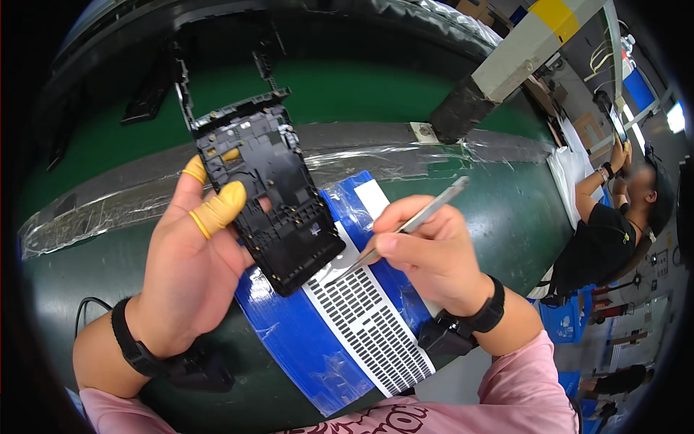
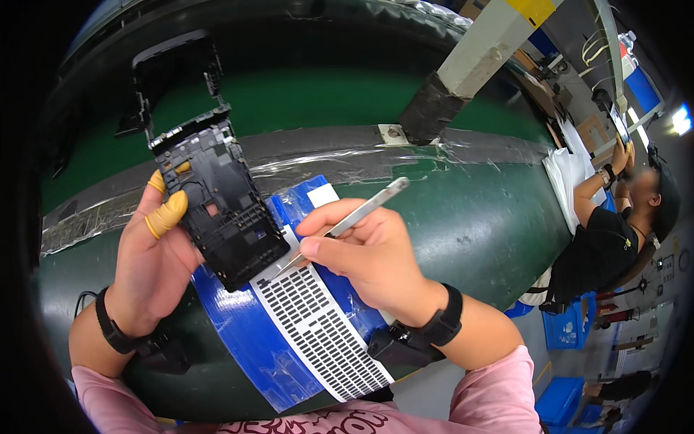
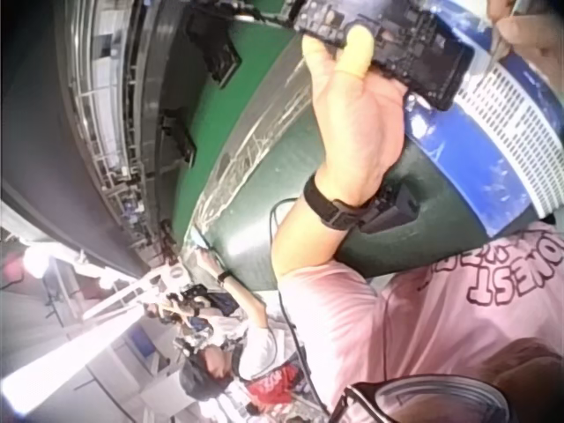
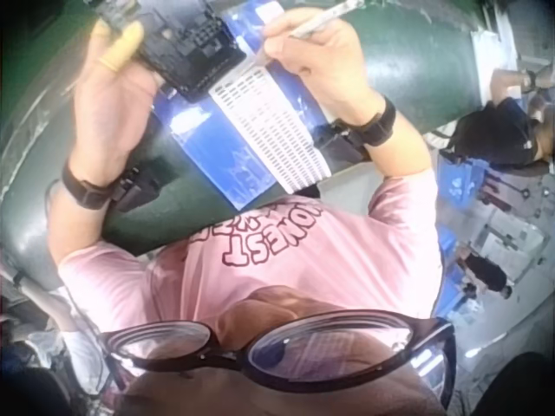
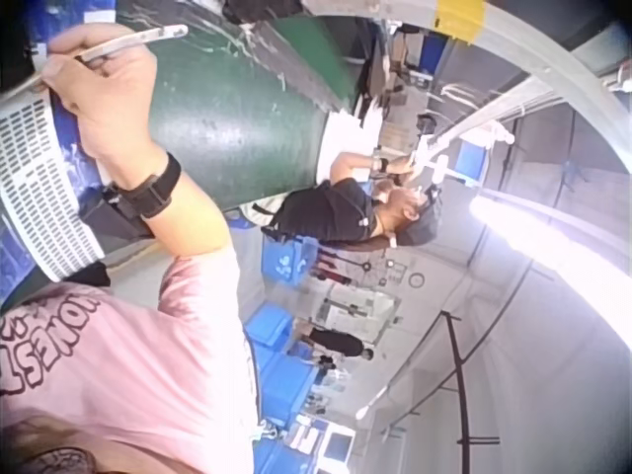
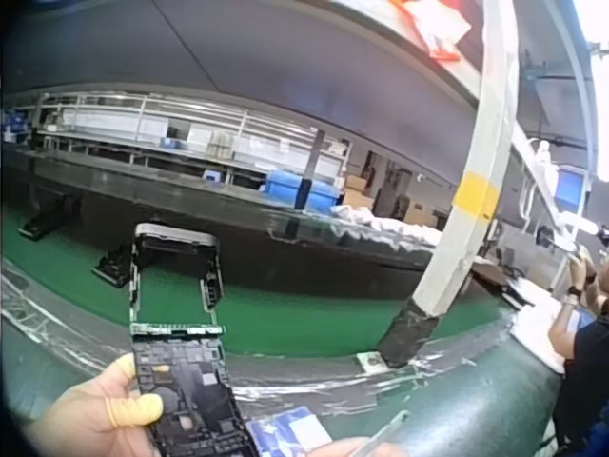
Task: Manually assemble and inspect components inside a black plastic electronics housing on an assembly line belt.
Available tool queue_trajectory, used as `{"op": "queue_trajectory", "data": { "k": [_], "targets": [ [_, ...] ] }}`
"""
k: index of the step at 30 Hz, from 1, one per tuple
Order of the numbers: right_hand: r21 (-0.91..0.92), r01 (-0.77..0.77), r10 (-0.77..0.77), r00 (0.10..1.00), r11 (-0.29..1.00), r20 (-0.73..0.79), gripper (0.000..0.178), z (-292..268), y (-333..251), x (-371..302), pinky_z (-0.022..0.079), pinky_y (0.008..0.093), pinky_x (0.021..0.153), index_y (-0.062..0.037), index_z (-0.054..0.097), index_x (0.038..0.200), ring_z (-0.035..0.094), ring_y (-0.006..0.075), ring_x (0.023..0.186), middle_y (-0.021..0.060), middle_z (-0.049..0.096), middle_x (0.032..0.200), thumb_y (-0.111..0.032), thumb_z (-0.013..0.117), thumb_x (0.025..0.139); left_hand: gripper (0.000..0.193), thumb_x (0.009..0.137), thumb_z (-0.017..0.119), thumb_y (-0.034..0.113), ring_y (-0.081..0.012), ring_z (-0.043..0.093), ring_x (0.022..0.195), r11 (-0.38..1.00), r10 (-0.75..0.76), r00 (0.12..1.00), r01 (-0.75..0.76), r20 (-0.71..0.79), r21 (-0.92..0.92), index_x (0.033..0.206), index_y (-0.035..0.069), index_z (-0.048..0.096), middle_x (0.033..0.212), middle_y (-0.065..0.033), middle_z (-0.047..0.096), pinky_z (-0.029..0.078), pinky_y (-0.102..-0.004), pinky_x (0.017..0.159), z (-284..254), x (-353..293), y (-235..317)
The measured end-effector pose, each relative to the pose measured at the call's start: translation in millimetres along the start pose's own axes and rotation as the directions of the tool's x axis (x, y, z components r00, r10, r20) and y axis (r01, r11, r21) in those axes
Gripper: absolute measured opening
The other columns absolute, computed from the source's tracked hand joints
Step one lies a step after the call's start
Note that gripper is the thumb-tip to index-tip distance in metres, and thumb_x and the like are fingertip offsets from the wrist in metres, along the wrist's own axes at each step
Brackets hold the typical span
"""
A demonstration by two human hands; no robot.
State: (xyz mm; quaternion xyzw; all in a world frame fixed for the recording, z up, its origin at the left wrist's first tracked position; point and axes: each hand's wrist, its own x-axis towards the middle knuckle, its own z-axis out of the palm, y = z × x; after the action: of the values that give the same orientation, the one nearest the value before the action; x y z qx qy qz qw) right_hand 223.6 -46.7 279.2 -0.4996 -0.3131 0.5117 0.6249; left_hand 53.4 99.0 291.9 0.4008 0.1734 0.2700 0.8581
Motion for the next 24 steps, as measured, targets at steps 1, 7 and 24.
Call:
{"op": "queue_trajectory", "data": {
  "k": [1, 7, 24],
  "targets": [
    [0.060, 0.095, -0.095, 0.995, 0.994, 0.004, 0.015, 2, -2, -2, 0.048, 0.0224, 0.066, 0.0051, 0.054, 0.091, 0.059, 0.0135, 0.074, 0.0108, 0.060, 0.082, 0.006, 0.056, 0.076, 0.038, 0.087, 0.041, 0.014, -0.0158, 0.048, 0.096, 0.999, -0.040, 0.999, 0.040, 0.017, -0.020, 0.123, 0.009, 0.029, 0.113, -0.0066, 0.045, 0.044, -0.0376, 0.083, 3, -1, -1],
    [0.033, 0.257, -0.257, 0.966, 0.966, 0.006, 0.019, 25, -3, -12, 0.048, 0.0233, 0.072, 0.0069, 0.051, 0.094, 0.058, 0.0146, 0.081, 0.0118, 0.058, 0.085, 0.007, 0.056, 0.076, 0.041, 0.086, 0.046, 0.019, -0.0219, 0.048, 0.102, 0.971, -0.208, 0.972, 0.219, 0.105, -0.098, 0.122, 0.012, 0.030, 0.116, -0.0097, 0.043, 0.044, -0.0416, 0.084, 13, -12, -8],
    [0.021, 0.215, -0.214, 0.976, 0.976, -0.029, 0.018, 24, -1, -13, 0.048, 0.0229, 0.071, 0.0076, 0.050, 0.095, 0.059, 0.0147, 0.078, 0.0130, 0.059, 0.085, 0.006, 0.055, 0.077, 0.044, 0.085, 0.048, 0.018, -0.0229, 0.047, 0.105, 0.971, -0.193, 0.972, 0.209, 0.136, -0.117, 0.123, 0.011, 0.028, 0.118, -0.0113, 0.042, 0.042, -0.0422, 0.087, 13, -15, -13]
  ]
}}
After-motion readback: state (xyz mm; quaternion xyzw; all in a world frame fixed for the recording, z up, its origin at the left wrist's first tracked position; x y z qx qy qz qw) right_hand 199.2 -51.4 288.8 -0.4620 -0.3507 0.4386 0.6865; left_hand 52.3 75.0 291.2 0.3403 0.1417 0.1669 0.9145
